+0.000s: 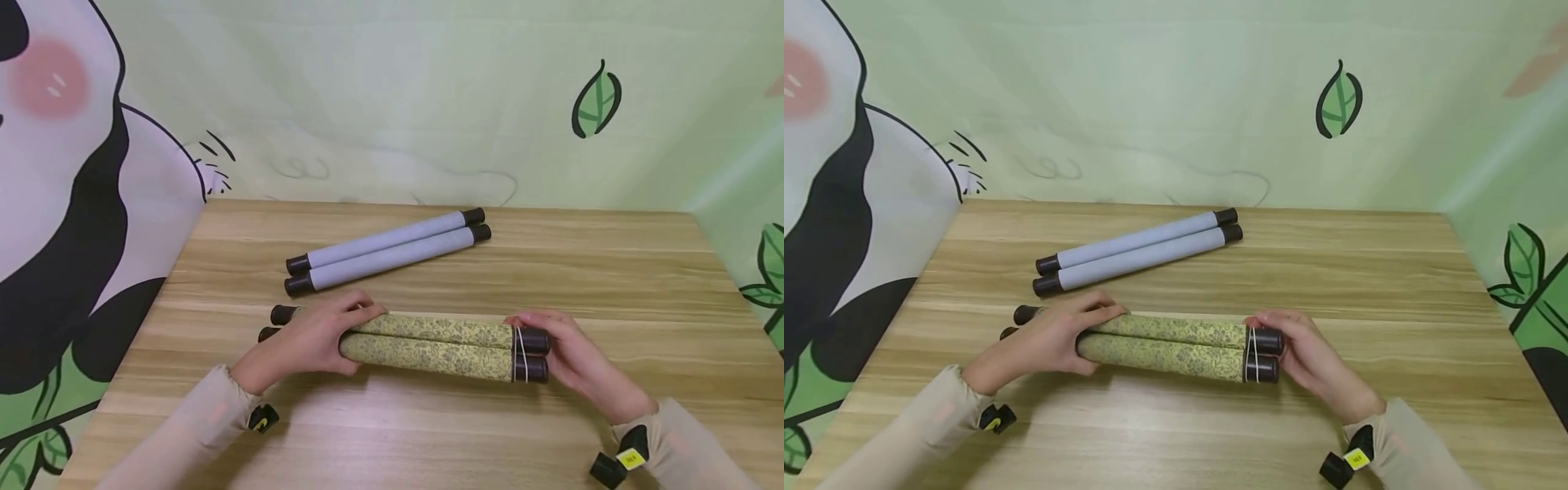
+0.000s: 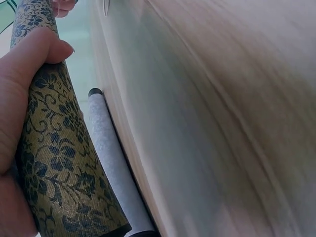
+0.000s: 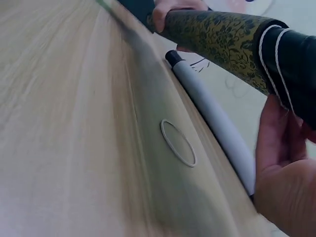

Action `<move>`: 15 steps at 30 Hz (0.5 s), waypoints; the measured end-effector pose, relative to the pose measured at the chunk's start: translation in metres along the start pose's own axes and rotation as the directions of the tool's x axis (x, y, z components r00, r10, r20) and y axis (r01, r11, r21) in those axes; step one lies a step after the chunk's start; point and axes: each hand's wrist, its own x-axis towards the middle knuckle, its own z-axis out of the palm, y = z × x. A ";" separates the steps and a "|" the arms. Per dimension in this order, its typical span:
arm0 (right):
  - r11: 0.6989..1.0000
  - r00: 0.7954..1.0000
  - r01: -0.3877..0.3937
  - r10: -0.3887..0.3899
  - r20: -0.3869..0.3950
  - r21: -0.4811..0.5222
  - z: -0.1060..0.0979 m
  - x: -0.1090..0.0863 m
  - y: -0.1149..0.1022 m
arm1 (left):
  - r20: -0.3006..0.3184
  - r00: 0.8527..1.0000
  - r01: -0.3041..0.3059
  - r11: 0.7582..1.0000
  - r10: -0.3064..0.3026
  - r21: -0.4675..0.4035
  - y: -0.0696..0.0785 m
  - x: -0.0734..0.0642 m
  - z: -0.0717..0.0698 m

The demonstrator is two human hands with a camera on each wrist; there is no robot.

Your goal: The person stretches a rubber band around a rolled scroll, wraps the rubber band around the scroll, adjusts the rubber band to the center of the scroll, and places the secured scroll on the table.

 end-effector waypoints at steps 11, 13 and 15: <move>0.943 0.992 -0.128 0.116 -0.056 -0.309 0.003 0.002 -0.007 | 0.046 0.999 0.004 1.000 -0.004 -0.007 0.001 -0.001 0.000; 0.923 0.994 -0.104 0.080 -0.078 -0.371 0.003 0.002 -0.007 | 0.059 0.998 -0.002 1.000 0.002 0.005 0.001 -0.001 0.002; 0.901 0.998 -0.037 0.008 -0.070 -0.432 0.003 0.002 -0.008 | 0.079 0.997 0.004 1.000 -0.005 0.012 0.002 0.000 0.004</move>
